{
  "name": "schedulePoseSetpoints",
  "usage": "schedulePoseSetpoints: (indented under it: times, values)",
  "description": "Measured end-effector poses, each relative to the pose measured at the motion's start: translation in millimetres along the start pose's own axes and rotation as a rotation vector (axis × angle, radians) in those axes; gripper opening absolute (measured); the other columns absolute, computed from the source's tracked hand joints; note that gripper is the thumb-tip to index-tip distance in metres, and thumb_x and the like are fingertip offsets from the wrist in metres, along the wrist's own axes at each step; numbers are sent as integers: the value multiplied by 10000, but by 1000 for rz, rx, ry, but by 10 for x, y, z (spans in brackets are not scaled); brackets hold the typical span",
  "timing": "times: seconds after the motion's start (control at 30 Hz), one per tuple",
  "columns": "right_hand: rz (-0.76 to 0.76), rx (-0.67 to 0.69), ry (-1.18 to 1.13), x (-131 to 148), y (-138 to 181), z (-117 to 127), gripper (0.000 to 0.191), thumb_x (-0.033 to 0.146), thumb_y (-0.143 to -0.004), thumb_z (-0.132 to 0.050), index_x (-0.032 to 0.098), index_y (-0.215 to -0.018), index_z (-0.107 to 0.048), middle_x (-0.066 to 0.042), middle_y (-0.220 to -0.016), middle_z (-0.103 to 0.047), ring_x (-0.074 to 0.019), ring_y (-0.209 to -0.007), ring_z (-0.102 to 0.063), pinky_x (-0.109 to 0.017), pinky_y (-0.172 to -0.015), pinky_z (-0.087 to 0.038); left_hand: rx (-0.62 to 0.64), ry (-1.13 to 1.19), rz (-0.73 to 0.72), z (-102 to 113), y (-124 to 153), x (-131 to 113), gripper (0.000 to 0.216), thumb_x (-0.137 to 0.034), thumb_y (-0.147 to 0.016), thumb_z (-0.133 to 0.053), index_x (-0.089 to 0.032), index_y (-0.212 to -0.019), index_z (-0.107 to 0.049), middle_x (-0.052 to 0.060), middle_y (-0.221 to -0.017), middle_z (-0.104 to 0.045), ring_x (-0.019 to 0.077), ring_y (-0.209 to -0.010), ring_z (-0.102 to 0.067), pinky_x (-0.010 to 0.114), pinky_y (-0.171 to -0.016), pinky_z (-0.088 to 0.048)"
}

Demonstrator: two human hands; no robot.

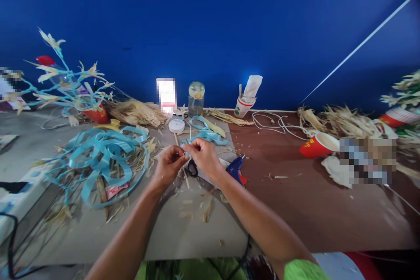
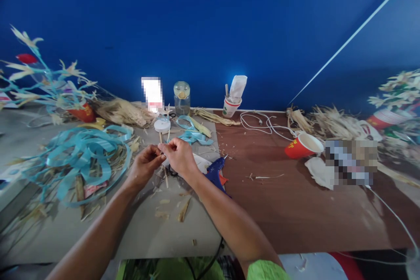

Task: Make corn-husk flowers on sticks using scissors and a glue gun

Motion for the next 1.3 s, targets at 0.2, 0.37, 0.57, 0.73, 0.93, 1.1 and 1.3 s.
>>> schedulePoseSetpoints:
  times: [0.2, 0.37, 0.57, 0.73, 0.93, 1.1, 1.3]
  values:
    - [0, -3, -69, -40, -1, -31, 320, 417, -719, -592, 186, -537, -464, 54, -514, -431, -89, -517, -390, -228, -509, -309, -34, 66, 48, -35, 5, -52, 364, -364, -560, -802, -155, -640, -516, -71, -512, -444, 42, -460, -344, 178, -444, -266]
    - [-24, 14, -141, -60, -1, -68, 301, 412, -707, -597, 179, -549, -490, 55, -521, -441, -86, -524, -389, -222, -513, -315, -18, 172, 101, -32, 1, -9, 350, -339, -560, -808, -145, -693, -548, -67, -511, -480, 38, -447, -371, 169, -434, -266]
    - [-38, 36, -229, -94, 8, -118, 294, 421, -698, -614, 175, -574, -511, 53, -537, -459, -84, -522, -388, -219, -506, -327, 46, 375, 217, -30, -4, 31, 325, -269, -556, -817, -126, -743, -593, -33, -598, -548, 42, -480, -433, 170, -450, -308]
    - [17, 24, -187, -103, 22, -129, 274, 397, -723, -604, 175, -585, -523, 49, -549, -477, -87, -536, -408, -219, -522, -341, 153, 521, 346, -28, 2, -8, 293, -215, -560, -816, -113, -719, -592, -52, -558, -492, 7, -422, -364, 152, -427, -294]
    - [55, 29, -175, -110, 31, -139, 262, 384, -745, -591, 177, -595, -531, 33, -567, -513, -100, -549, -448, -232, -549, -367, 283, 617, 480, 43, 18, 30, 255, -186, -611, -786, -120, -710, -561, -77, -516, -417, -10, -376, -302, 148, -418, -297]
    - [128, 3, -118, -94, 43, -145, 249, 362, -750, -581, 191, -586, -505, 27, -580, -503, -114, -588, -456, -239, -575, -370, 324, 644, 505, 76, 31, 59, 249, -195, -625, -776, -118, -697, -550, -70, -540, -423, -15, -374, -283, 156, -423, -304]
    - [175, 6, -106, -56, 59, -151, 277, 398, -739, -591, 192, -577, -504, 35, -575, -464, -109, -594, -440, -235, -579, -357, 354, 653, 494, 85, 48, 101, 232, -220, -640, -764, -122, -686, -559, -81, -512, -369, -9, -379, -255, 164, -438, -312]
Point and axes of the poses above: each hand's wrist, its own y-axis away from the middle knuckle, its own z-axis out of the back of the hand, x = y × z, the point moved 1 cm from there along -y, towards the middle knuckle
